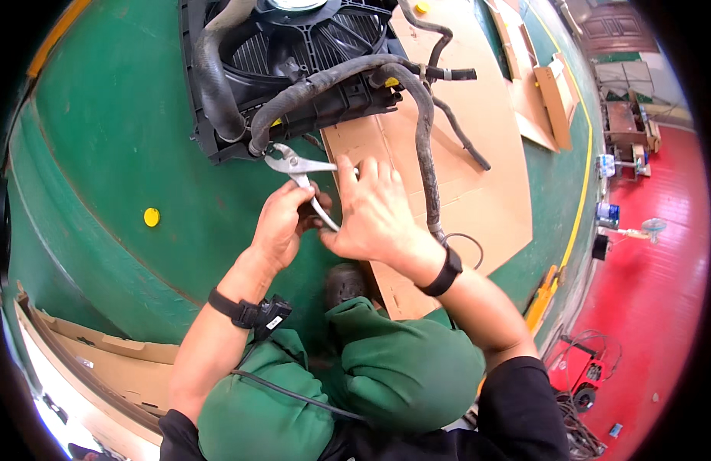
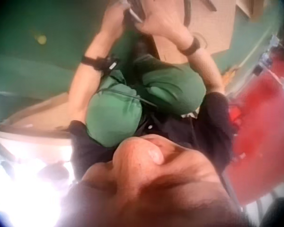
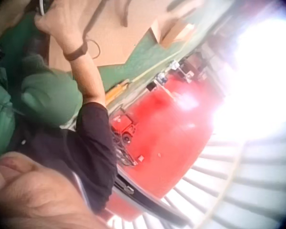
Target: The person manipulates radiator hoses and fan assemblies by hand and using pliers to move hose clamps between different radiator units while working on a garage floor.
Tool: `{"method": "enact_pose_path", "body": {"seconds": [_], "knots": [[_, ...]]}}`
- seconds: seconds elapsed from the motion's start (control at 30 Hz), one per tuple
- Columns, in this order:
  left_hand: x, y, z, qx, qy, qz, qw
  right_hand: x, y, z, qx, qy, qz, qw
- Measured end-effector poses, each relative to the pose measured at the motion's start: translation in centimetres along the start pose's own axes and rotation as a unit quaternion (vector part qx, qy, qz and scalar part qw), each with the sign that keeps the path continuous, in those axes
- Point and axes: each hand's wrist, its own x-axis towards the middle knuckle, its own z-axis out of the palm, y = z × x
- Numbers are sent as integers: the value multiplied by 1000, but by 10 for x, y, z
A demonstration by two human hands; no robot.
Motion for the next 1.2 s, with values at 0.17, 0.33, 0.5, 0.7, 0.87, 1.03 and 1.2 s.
{"method": "enact_pose_path", "body": {"seconds": [0.17,0.33,0.5,0.7,0.87,1.03,1.2], "knots": [[-13,-3,-11,72,-13,-40,997,-20,0,32,43,5,42,998],[-13,4,-24,119,-1,-7,993,-38,5,55,258,33,61,964],[-20,-7,-23,177,-5,-20,984,-55,23,89,482,53,205,850],[-25,-5,-28,221,16,-22,975,-27,35,96,415,128,153,888],[-25,4,-29,197,-6,-29,980,-7,44,78,473,45,160,865],[-23,-11,-40,197,40,-41,979,49,41,55,728,86,178,657],[-25,-19,-47,150,46,-63,986,113,42,30,941,3,104,322]]}}
